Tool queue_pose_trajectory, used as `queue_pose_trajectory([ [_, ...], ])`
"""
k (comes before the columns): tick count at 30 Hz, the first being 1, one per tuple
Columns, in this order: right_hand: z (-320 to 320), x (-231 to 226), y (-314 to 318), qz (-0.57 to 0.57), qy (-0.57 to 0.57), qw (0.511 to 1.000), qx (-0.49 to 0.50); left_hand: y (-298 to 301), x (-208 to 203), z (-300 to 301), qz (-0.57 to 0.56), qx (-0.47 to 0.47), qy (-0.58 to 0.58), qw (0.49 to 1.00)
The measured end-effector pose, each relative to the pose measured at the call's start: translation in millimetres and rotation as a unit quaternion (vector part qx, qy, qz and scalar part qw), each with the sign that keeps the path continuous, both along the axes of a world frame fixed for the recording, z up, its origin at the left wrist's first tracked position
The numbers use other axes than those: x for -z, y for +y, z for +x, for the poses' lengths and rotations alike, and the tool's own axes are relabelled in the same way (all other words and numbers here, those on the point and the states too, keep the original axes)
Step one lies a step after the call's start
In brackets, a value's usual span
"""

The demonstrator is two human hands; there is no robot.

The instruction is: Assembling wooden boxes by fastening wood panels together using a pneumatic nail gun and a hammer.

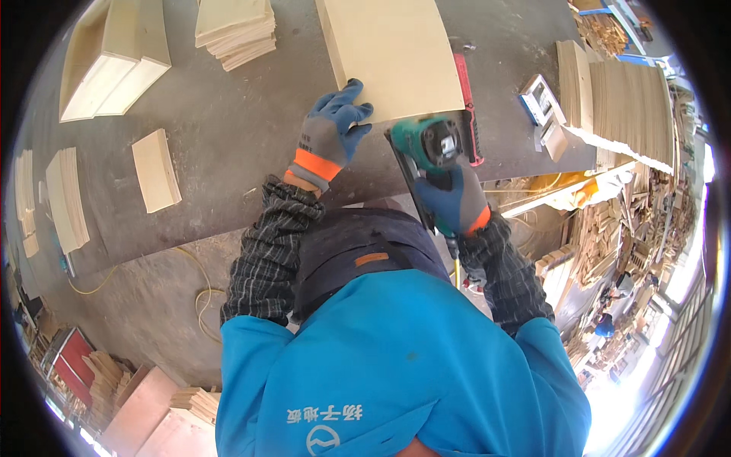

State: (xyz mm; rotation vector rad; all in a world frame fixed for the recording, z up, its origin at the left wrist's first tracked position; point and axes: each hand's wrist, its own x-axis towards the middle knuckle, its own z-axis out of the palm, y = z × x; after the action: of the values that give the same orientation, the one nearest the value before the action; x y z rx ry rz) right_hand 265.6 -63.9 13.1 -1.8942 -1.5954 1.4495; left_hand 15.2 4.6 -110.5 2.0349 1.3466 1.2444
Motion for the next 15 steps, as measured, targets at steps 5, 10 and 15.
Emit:
queue_pose_trajectory([
  [5,1.9,-0.3,1.2,-0.031,0.046,0.997,0.044,2.0,0.7,0.1,0.004,0.011,0.016,1.000],
  [10,-7.8,1.0,0.0,0.000,0.052,0.997,0.049,3.6,2.9,3.4,0.030,0.002,0.014,0.999],
  [15,-7.2,-25.0,-4.4,0.018,0.035,0.999,0.034,3.4,1.4,1.5,0.058,-0.015,0.001,0.998],
])
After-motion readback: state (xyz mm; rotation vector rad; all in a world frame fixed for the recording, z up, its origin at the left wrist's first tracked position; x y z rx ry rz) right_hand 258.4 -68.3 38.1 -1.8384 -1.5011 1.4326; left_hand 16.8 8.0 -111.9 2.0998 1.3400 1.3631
